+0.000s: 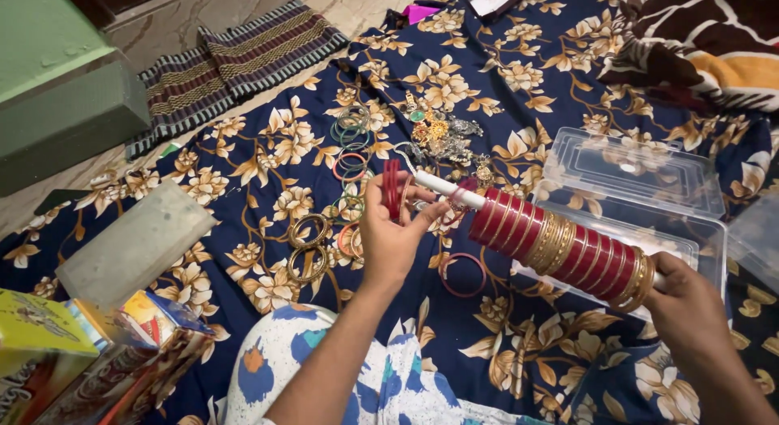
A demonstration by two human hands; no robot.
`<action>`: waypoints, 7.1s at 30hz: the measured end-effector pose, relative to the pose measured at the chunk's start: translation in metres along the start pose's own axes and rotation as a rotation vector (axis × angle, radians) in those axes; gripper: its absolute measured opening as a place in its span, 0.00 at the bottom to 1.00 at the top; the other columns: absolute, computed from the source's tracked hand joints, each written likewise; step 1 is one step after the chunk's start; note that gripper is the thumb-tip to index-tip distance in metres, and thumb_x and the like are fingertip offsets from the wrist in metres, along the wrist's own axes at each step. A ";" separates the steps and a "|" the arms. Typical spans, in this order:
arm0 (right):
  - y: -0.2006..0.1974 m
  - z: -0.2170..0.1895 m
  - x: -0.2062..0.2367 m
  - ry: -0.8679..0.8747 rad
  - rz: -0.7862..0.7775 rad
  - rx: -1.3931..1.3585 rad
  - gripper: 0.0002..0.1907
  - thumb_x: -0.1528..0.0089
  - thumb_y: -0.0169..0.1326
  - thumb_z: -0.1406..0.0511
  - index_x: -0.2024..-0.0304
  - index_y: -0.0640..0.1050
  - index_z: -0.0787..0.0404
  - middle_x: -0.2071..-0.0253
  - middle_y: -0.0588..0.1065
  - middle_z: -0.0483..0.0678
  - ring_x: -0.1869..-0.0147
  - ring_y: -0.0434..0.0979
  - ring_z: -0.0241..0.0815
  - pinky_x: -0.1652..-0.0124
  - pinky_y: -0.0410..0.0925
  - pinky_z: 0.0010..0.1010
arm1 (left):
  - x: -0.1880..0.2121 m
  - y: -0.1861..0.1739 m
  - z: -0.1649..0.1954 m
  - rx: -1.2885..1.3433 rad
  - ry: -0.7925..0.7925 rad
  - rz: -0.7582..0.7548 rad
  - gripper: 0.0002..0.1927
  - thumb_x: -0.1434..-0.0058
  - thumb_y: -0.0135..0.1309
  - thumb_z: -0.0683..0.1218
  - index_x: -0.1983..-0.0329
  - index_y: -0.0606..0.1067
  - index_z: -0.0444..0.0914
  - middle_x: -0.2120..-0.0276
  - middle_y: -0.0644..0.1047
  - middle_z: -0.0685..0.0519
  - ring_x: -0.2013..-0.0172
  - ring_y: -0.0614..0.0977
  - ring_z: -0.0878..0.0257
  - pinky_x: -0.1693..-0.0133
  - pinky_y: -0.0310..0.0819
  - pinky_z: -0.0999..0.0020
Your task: The person sits on a bed and slides red and gold bangles one at a time onto a white plastic pipe, building a stacked column of bangles on the rod. They pick loose bangles from the bedspread, thread them onto the pipe, and reposition the growing stack while other jewelry and plastic containers lie nearby.
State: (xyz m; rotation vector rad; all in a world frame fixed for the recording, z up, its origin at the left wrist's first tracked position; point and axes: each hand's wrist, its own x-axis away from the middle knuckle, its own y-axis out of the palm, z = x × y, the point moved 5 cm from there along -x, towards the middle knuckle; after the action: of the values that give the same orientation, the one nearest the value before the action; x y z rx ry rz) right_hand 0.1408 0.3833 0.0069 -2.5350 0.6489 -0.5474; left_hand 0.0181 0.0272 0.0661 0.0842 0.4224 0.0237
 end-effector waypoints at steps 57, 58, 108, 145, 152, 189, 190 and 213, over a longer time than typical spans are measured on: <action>-0.005 -0.001 0.000 -0.086 0.031 0.018 0.10 0.35 0.55 0.72 0.51 0.77 0.68 0.64 0.80 0.55 0.65 0.78 0.42 0.63 0.69 0.37 | 0.039 0.021 -0.042 0.322 -0.666 0.142 0.20 0.46 0.67 0.44 0.56 0.69 0.43 0.68 0.78 0.57 0.79 0.70 0.72 0.74 0.66 0.77; -0.006 0.001 0.000 -0.066 0.042 0.029 0.11 0.35 0.56 0.71 0.50 0.77 0.67 0.64 0.80 0.55 0.65 0.78 0.43 0.63 0.69 0.38 | 0.038 0.023 -0.040 0.366 -0.652 0.107 0.17 0.43 0.65 0.45 0.56 0.69 0.42 0.66 0.80 0.55 0.79 0.69 0.73 0.75 0.65 0.77; -0.005 -0.009 0.008 -0.014 -0.051 -0.002 0.21 0.37 0.57 0.71 0.41 0.77 0.64 0.56 0.83 0.59 0.56 0.82 0.46 0.56 0.71 0.39 | 0.013 0.000 0.035 -0.431 0.105 -0.239 0.11 0.26 0.44 0.47 0.48 0.69 0.36 0.65 0.83 0.49 0.67 0.86 0.61 0.66 0.77 0.65; -0.030 0.008 0.065 -0.242 0.047 0.176 0.16 0.41 0.61 0.69 0.50 0.82 0.64 0.60 0.83 0.57 0.59 0.84 0.48 0.57 0.73 0.39 | 0.082 -0.005 0.058 -1.106 0.540 -0.477 0.10 0.45 0.59 0.41 0.61 0.73 0.39 0.62 0.74 0.50 0.57 0.75 0.49 0.56 0.70 0.53; -0.023 0.017 0.086 -0.550 0.246 0.413 0.17 0.47 0.63 0.69 0.54 0.83 0.63 0.57 0.79 0.57 0.55 0.81 0.58 0.53 0.72 0.41 | 0.089 -0.010 0.014 -1.032 0.474 -0.467 0.04 0.42 0.52 0.39 0.64 0.72 0.38 0.63 0.75 0.49 0.57 0.75 0.49 0.54 0.69 0.54; -0.011 0.014 0.103 -0.396 0.066 0.419 0.17 0.40 0.56 0.66 0.49 0.79 0.61 0.57 0.82 0.59 0.52 0.84 0.54 0.51 0.73 0.43 | 0.056 -0.039 0.017 0.547 -0.356 -0.004 0.22 0.39 0.60 0.36 0.42 0.71 0.26 0.55 0.78 0.47 0.57 0.82 0.62 0.52 0.78 0.71; -0.009 0.017 0.098 -0.407 0.076 0.419 0.16 0.40 0.56 0.66 0.49 0.79 0.62 0.57 0.82 0.59 0.53 0.83 0.55 0.52 0.72 0.44 | 0.055 -0.038 0.010 0.529 -0.377 0.003 0.23 0.39 0.60 0.35 0.42 0.71 0.27 0.54 0.78 0.48 0.56 0.81 0.62 0.51 0.77 0.71; -0.012 0.010 0.042 -0.260 0.076 0.411 0.12 0.37 0.57 0.66 0.51 0.80 0.62 0.57 0.81 0.56 0.53 0.80 0.51 0.53 0.73 0.44 | 0.047 -0.019 -0.069 0.551 -0.602 -0.112 0.12 0.33 0.56 0.47 0.54 0.75 0.33 0.60 0.79 0.49 0.60 0.81 0.64 0.55 0.79 0.69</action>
State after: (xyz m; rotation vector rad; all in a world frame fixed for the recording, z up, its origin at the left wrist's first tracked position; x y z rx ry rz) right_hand 0.1838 0.3737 0.0160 -2.1366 0.4775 -0.2810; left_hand 0.0325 0.0153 -0.0178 0.5941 -0.1797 -0.2258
